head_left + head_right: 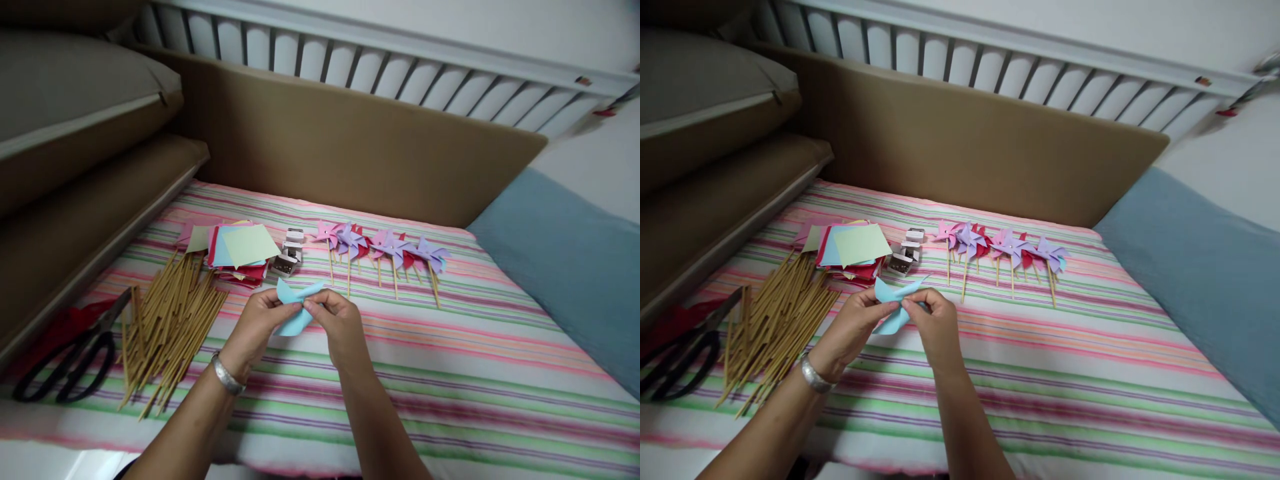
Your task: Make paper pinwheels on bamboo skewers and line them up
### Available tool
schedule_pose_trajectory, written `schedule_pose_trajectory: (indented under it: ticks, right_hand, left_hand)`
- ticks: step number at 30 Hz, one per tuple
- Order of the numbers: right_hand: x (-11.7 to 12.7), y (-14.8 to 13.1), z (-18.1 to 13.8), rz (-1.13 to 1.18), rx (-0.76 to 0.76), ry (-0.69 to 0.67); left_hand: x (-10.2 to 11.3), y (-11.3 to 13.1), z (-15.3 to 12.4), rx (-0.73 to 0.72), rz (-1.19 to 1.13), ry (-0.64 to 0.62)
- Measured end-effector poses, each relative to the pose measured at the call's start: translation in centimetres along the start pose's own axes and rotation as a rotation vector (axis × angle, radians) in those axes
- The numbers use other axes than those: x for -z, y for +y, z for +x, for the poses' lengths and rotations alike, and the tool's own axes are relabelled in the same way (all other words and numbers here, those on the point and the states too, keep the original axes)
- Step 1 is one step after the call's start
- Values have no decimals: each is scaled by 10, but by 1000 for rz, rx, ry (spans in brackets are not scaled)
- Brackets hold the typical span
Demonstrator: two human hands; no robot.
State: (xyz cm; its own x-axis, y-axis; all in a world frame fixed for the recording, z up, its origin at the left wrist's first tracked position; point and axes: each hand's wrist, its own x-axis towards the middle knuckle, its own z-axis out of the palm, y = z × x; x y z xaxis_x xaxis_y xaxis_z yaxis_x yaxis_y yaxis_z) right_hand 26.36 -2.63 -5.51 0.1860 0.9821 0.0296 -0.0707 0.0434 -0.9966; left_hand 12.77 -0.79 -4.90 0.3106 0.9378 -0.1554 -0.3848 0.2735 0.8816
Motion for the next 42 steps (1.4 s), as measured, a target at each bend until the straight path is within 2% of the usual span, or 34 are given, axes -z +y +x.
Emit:
schedule_pose_trajectory:
  ticks: [16, 25, 31, 35, 39, 40, 42]
  right_hand:
    - [1, 4, 1, -79, 59, 2]
    - [-2, -10, -6, -207, 138, 21]
    - [-9, -17, -18, -218, 288, 35]
    - [-12, -22, -20, -96, 247, 90]
    - [-2, -14, -10, -40, 188, 244]
    - [0, -10, -7, -57, 164, 252]
    - [0, 0, -2, -118, 131, 175]
  left_hand:
    - [-3, -4, 3, -9, 11, 62]
    - [-4, 1, -2, 3, -69, -15]
    - [0, 7, -6, -71, -60, 20]
    - [4, 16, -10, -119, -73, 46]
    - [5, 29, -18, -152, -69, 56]
    - [4, 32, -21, -156, -66, 41]
    - [1, 38, -28, -158, -52, -19]
